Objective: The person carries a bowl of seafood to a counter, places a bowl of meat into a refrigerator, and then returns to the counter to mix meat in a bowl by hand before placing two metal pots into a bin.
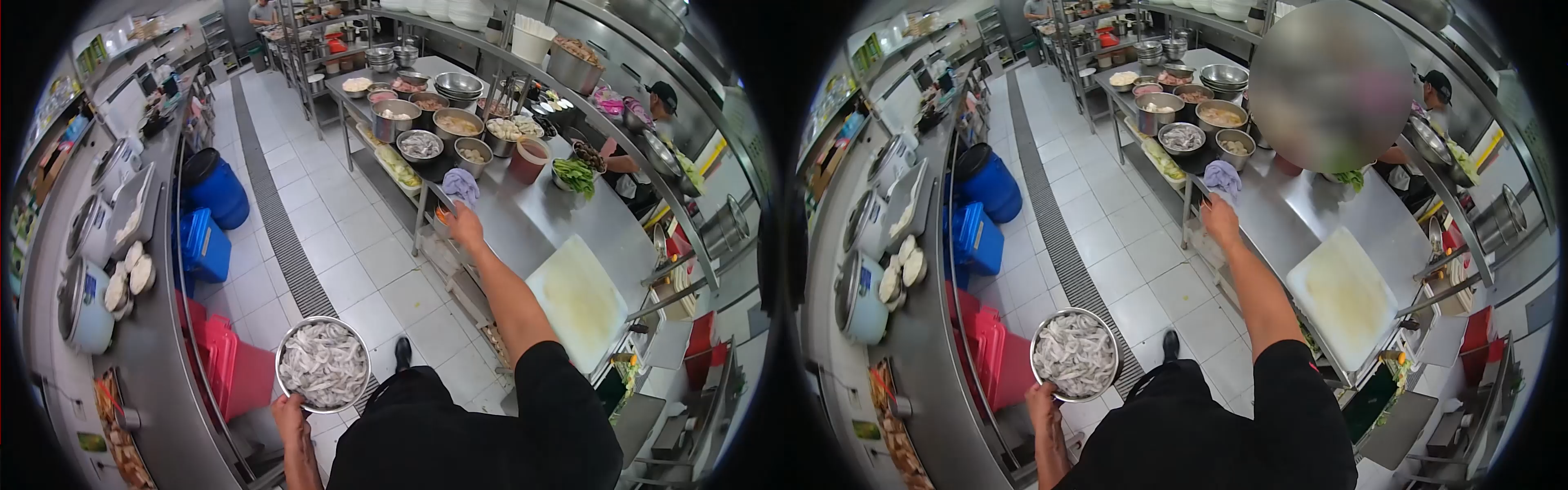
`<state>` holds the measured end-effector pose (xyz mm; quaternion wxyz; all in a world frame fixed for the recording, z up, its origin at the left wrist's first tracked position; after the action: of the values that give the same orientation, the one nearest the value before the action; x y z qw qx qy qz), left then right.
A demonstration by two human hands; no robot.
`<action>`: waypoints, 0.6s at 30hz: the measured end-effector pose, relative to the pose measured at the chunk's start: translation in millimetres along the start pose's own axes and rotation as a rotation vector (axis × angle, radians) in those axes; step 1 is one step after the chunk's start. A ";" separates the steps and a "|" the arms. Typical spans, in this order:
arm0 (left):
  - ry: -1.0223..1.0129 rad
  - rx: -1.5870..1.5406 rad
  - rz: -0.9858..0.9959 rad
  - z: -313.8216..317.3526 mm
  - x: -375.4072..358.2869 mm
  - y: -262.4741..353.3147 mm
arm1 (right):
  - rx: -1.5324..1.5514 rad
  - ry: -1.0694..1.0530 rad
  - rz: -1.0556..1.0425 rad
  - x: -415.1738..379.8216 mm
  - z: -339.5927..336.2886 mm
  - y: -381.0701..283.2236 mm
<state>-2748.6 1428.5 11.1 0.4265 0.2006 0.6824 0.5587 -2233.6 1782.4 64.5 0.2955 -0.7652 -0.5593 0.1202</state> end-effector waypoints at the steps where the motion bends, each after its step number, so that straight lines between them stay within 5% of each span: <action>1: -0.008 -0.006 -0.002 9.8 20.1 3.9 | -0.053 -0.016 0.073 21.3 2.3 6.5; 6: 0.025 -0.053 -0.036 74.0 111.2 60.9 | -0.229 0.149 0.013 137.7 59.2 65.9; 10: 0.078 -0.036 -0.084 98.3 183.5 95.7 | -0.295 0.129 0.248 179.3 92.0 84.0; 12: 0.128 -0.034 -0.057 116.9 208.8 126.9 | -0.112 -0.028 0.461 186.0 113.3 78.9; 14: 0.220 0.015 -0.061 129.5 235.2 148.2 | 0.011 -0.033 0.360 178.4 153.5 77.9; 16: 0.277 0.031 0.019 150.2 257.9 177.9 | 0.522 -0.201 0.182 154.3 166.7 -4.2; 18: 0.280 0.053 0.002 179.9 292.4 204.5 | 0.758 -0.479 0.328 146.4 231.2 -46.5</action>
<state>-2807.5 1814.7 95.2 0.3210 0.1327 0.7496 0.5635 -2338.5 2000.8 -71.0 0.3939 -0.6324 -0.4000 0.5338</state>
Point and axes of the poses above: each hand's wrist, its own x-axis towards the middle knuckle, its own z-axis out of the palm, y = z × x, the point moved 6 cm from there along x, towards the middle knuckle, and after that the axes turned 8 degrees about z, right-handed, at the moved point
